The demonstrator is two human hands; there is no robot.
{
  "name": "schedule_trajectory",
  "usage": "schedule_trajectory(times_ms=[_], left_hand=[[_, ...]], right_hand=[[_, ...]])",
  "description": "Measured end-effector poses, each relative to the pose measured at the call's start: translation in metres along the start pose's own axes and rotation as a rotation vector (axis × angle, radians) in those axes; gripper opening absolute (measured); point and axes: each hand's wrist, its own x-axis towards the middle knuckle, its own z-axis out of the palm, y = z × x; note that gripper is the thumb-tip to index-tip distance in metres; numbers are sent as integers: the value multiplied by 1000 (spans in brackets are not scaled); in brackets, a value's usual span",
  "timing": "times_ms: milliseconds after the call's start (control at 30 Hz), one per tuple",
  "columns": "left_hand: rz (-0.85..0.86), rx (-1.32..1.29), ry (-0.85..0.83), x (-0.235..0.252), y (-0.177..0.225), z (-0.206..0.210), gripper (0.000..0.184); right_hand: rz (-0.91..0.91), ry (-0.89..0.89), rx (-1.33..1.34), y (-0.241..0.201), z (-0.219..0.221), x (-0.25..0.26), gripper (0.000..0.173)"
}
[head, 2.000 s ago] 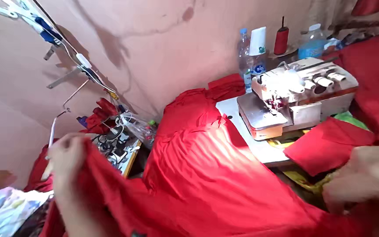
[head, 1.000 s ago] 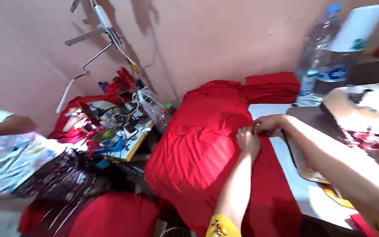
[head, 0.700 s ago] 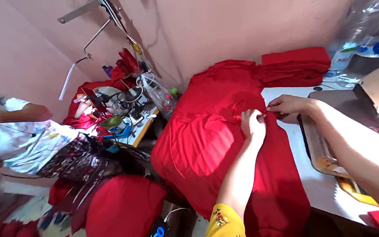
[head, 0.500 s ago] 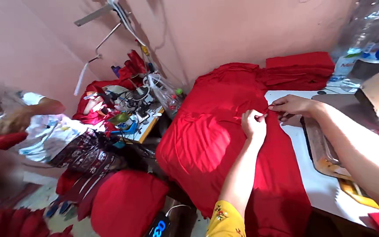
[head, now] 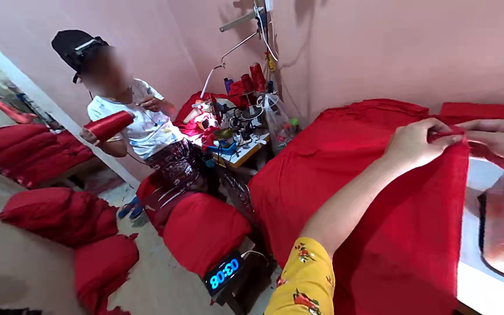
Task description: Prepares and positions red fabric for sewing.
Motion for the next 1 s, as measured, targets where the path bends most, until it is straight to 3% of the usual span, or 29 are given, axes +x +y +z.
schedule_trajectory(times_ms=[167, 300, 800, 900, 1000], left_hand=[[102, -77, -25, -7, 16, -18, 14], [183, -100, -9, -14, 23, -25, 13], [196, -27, 214, -33, 32, -9, 14], [180, 12, 175, -32, 30, -11, 16], [143, -26, 31, -32, 35, -20, 23]], right_hand=[[-119, 52, -98, -4, -10, -8, 11], [-104, 102, -83, -15, 0, -24, 24], [-131, 11, -96, -51, 17, -74, 14], [-178, 20, -156, -54, 20, -80, 16], [-212, 28, -233, -55, 22, -84, 18]])
